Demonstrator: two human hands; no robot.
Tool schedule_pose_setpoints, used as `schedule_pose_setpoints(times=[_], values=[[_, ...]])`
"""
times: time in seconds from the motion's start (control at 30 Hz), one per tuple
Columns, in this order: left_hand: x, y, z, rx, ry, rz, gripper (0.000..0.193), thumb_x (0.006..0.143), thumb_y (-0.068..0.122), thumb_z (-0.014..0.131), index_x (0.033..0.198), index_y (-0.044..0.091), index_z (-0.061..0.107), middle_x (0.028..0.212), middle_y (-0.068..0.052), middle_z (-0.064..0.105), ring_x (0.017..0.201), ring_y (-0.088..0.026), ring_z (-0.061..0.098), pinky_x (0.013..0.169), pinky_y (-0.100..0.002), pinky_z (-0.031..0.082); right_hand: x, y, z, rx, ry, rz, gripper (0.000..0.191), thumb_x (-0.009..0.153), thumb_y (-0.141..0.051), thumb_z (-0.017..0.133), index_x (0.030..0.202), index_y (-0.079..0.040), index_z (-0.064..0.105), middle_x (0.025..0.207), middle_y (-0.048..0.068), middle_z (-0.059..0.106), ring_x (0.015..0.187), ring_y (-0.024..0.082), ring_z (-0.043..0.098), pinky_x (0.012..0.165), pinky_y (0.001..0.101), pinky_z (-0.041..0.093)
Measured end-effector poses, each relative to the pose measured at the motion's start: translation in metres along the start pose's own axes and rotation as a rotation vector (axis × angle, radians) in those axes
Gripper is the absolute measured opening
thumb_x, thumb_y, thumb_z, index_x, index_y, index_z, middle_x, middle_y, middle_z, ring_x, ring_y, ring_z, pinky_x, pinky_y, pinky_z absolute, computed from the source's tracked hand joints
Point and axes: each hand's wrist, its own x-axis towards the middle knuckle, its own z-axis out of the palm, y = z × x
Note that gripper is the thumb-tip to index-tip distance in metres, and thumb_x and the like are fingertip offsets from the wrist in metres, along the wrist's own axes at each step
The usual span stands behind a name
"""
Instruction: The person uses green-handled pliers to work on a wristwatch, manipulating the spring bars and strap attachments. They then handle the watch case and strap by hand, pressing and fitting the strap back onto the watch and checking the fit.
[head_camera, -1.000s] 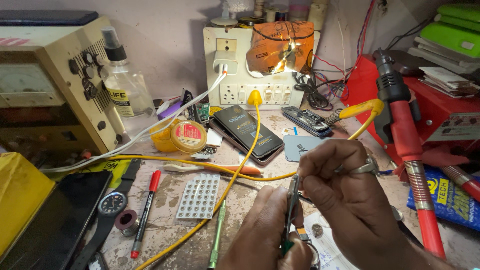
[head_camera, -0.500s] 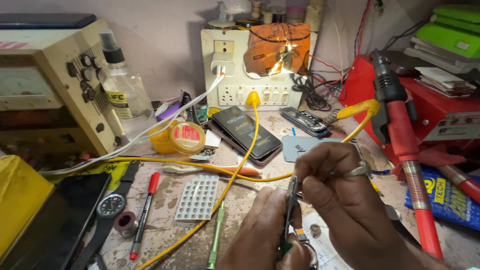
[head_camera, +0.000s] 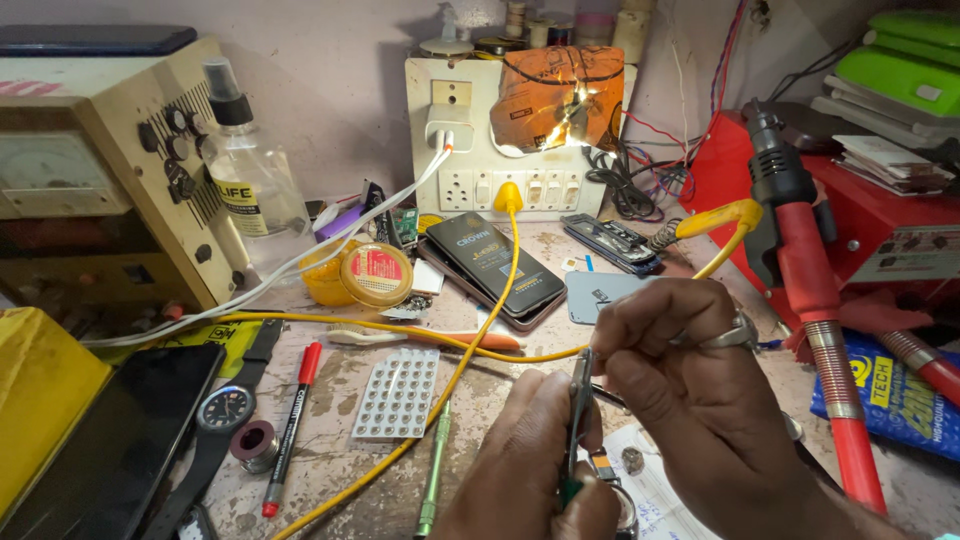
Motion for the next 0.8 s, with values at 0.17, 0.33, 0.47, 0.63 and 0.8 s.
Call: schedule_pose_setpoints(times=[0.17,0.33,0.47,0.63,0.8], values=[[-0.0016,0.0017,-0.0008,-0.002,-0.065,-0.096,0.044,0.080,0.003,0.065,0.123,-0.003,0.055,0.095,-0.010,0.058,0.073,-0.017,0.062,0.069,-0.030,0.056,-0.0017,0.0021,-0.0007,-0.026,-0.041,-0.047,0.027,0.103,0.006,0.052,0.125,-0.005,0.041,0.114,0.009,0.054,0.102,0.011,0.053,0.095,0.0275,0.047],[-0.0035,0.0025,0.0015,0.012,-0.072,-0.212,0.046,0.079,0.007,0.062,0.124,0.002,0.057,0.094,-0.006,0.059,0.069,-0.014,0.062,0.067,-0.027,0.056,-0.0029,0.0030,0.0007,-0.093,-0.032,-0.047,0.024,0.104,0.004,0.049,0.123,-0.005,0.040,0.113,0.009,0.054,0.102,0.010,0.052,0.095,0.0262,0.046],[-0.0022,-0.0001,-0.0021,0.074,-0.150,-0.210,0.043,0.080,0.007,0.066,0.122,0.002,0.058,0.097,-0.009,0.056,0.069,-0.017,0.062,0.067,-0.030,0.056,-0.0020,0.0028,0.0008,-0.117,-0.013,0.037,0.021,0.104,0.003,0.048,0.123,-0.004,0.042,0.109,0.009,0.055,0.096,0.010,0.054,0.087,0.0254,0.047],[-0.0029,0.0004,-0.0055,-0.017,-0.073,0.006,0.043,0.081,0.003,0.062,0.124,-0.002,0.056,0.096,-0.011,0.056,0.074,-0.020,0.062,0.069,-0.030,0.055,-0.0013,0.0015,-0.0011,0.019,0.000,0.090,0.022,0.104,0.004,0.048,0.125,-0.002,0.045,0.111,0.009,0.052,0.096,0.011,0.051,0.087,0.0263,0.046],[-0.0011,0.0010,-0.0008,0.048,-0.096,-0.157,0.040,0.079,0.006,0.064,0.119,0.002,0.057,0.094,-0.009,0.055,0.070,-0.019,0.062,0.066,-0.030,0.055,-0.0018,0.0023,0.0004,-0.029,-0.036,-0.044,0.025,0.103,0.005,0.050,0.124,-0.006,0.041,0.113,0.008,0.053,0.101,0.010,0.052,0.093,0.0263,0.046]])
